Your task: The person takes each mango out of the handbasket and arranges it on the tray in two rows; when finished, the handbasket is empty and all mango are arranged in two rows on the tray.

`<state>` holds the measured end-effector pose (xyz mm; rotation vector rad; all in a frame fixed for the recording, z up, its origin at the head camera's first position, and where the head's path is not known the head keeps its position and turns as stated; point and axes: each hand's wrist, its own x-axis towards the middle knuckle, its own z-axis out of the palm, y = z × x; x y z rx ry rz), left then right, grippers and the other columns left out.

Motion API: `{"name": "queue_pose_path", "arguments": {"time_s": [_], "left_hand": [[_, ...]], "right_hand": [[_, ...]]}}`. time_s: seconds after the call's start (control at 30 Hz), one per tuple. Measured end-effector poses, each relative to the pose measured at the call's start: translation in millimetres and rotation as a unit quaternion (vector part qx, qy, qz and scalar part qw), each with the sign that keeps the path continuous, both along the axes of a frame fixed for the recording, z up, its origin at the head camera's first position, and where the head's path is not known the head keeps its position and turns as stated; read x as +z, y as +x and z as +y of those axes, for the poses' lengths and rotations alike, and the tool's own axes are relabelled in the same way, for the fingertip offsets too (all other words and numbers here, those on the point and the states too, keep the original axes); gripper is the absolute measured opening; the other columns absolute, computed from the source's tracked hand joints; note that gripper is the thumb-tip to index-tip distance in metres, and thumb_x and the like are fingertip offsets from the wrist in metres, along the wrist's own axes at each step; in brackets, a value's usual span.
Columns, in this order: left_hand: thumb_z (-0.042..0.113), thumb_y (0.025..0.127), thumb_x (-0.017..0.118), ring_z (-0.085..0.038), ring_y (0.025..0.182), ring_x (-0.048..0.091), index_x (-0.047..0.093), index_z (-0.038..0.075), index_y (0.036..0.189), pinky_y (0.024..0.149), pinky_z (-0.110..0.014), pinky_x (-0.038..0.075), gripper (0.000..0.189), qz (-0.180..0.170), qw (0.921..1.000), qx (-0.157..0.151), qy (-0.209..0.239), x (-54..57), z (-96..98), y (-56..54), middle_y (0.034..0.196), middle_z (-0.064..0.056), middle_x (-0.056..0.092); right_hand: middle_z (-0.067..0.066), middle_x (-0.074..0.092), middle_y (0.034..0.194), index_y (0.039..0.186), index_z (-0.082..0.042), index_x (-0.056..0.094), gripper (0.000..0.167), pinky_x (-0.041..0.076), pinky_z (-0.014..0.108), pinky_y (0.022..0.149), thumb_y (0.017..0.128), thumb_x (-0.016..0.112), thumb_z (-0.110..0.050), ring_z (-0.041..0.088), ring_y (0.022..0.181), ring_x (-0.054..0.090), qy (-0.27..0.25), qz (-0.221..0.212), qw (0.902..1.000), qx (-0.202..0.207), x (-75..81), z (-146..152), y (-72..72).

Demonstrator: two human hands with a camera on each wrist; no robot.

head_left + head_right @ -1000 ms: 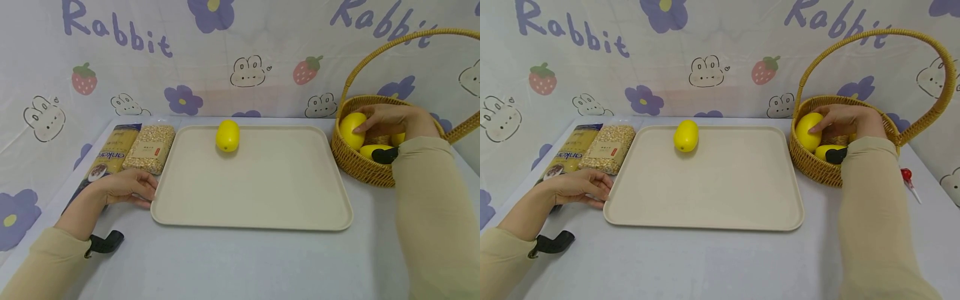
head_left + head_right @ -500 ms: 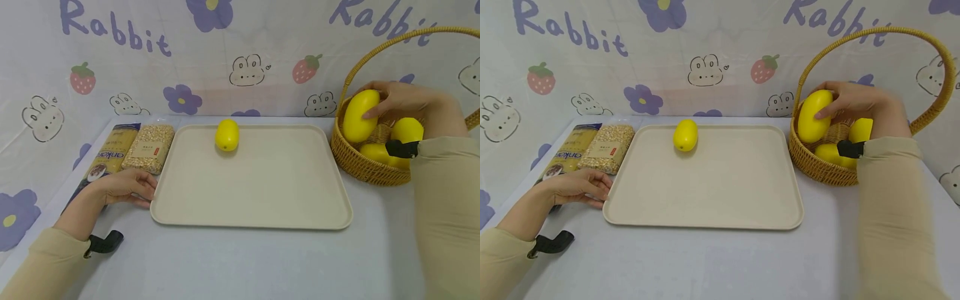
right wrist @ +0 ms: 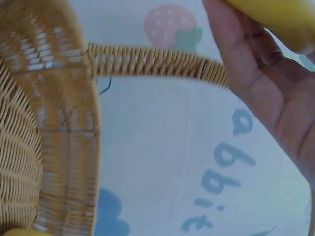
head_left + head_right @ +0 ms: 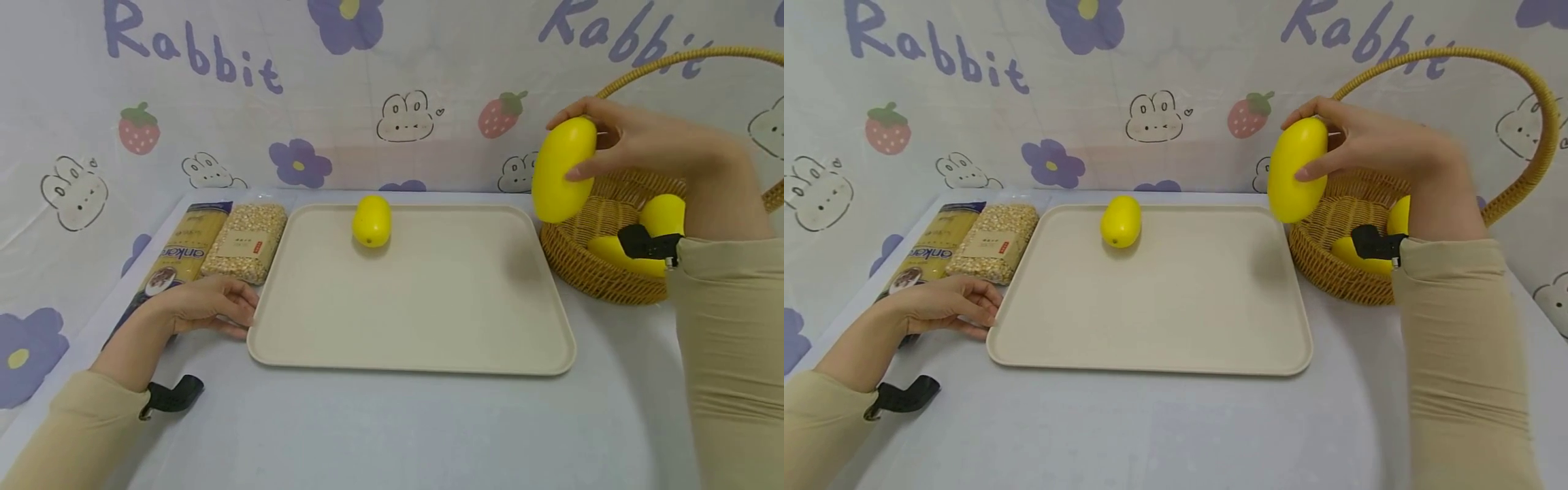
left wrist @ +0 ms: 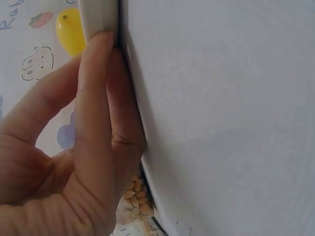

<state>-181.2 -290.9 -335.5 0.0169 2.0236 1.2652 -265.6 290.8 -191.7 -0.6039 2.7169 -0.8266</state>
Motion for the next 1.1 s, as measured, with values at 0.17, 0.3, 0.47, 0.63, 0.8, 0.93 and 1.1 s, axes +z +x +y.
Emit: {"name": "queue_pose_path", "arguments": {"time_s": [0.17, 0.3, 0.47, 0.63, 0.8, 0.93, 1.1], "left_hand": [[0.004, 0.088, 0.068, -0.011, 0.085, 0.065, 0.049, -0.009, 0.119, 0.083, -0.027, 0.063, 0.039, -0.001, 1.0000, 0.000, -0.002, -0.4, 1.2, -0.3, 0.092, 0.000, 0.060], [0.005, 0.088, 0.069, -0.012, 0.085, 0.065, 0.051, -0.007, 0.117, 0.083, -0.027, 0.063, 0.037, -0.001, 1.0000, 0.001, -0.003, -0.2, 1.2, -0.9, 0.091, 0.000, 0.059], [0.003, 0.089, 0.067, -0.011, 0.084, 0.065, 0.051, -0.008, 0.118, 0.082, -0.027, 0.063, 0.035, -0.004, 1.0000, -0.002, 0.000, 0.1, 0.8, -1.1, 0.089, 0.001, 0.060], [0.002, 0.090, 0.065, -0.010, 0.084, 0.065, 0.049, -0.009, 0.120, 0.082, -0.026, 0.063, 0.036, -0.007, 1.0000, -0.001, 0.003, -0.1, 1.1, -0.9, 0.089, 0.002, 0.060], [0.002, 0.090, 0.065, -0.010, 0.083, 0.065, 0.048, -0.008, 0.120, 0.082, -0.026, 0.063, 0.036, -0.006, 1.0000, 0.000, -0.002, 0.1, 0.5, -1.0, 0.089, 0.003, 0.060], [0.002, 0.091, 0.064, -0.010, 0.084, 0.065, 0.048, -0.008, 0.120, 0.082, -0.026, 0.062, 0.035, -0.007, 1.0000, -0.002, 0.000, 0.7, -0.2, -1.0, 0.089, 0.003, 0.060], [0.002, 0.091, 0.063, -0.010, 0.084, 0.066, 0.048, -0.008, 0.120, 0.082, -0.026, 0.062, 0.034, -0.007, 1.0000, -0.002, 0.002, 1.0, -0.6, -0.6, 0.089, 0.002, 0.060]], "right_hand": [[0.000, 0.049, 0.128, 0.142, -0.034, 0.035, 0.066, 0.050, 0.020, 0.086, 0.089, 0.073, -0.025, 0.019, 0.110, 0.056, -0.023, 0.009, 0.9997, 0.002, 0.5, -17.6, 3.5], [0.001, 0.052, 0.125, 0.141, -0.032, 0.036, 0.067, 0.047, 0.027, 0.088, 0.087, 0.075, -0.024, 0.018, 0.106, 0.057, -0.036, 0.029, 0.9989, 0.009, -2.8, -30.8, 5.1], [0.001, 0.051, 0.124, 0.141, -0.032, 0.033, 0.068, 0.044, 0.037, 0.089, 0.088, 0.074, -0.025, 0.021, 0.108, 0.051, -0.056, 0.031, 0.9978, 0.017, -9.2, -47.3, 5.4], [0.002, 0.051, 0.125, 0.142, -0.030, 0.032, 0.067, 0.043, 0.040, 0.093, 0.089, 0.073, -0.023, 0.022, 0.110, 0.051, -0.087, 0.027, 0.9952, 0.035, -15.1, -62.5, 5.0], [0.002, 0.047, 0.126, 0.139, -0.023, 0.035, 0.064, 0.047, 0.030, 0.092, 0.088, 0.073, -0.013, 0.025, 0.109, 0.051, -0.122, 0.030, 0.9894, 0.072, -19.5, -77.7, 3.7], [0.001, 0.045, 0.124, 0.137, -0.021, 0.037, 0.062, 0.050, 0.021, 0.088, 0.087, 0.073, -0.011, 0.025, 0.107, 0.052, -0.130, 0.039, 0.9868, 0.089, -22.9, -87.9, 1.2], [0.002, 0.046, 0.125, 0.138, -0.021, 0.037, 0.063, 0.050, 0.021, 0.092, 0.087, 0.074, -0.014, 0.023, 0.108, 0.054, -0.129, 0.024, 0.9876, 0.087, -29.3, -99.8, -2.5]]}}
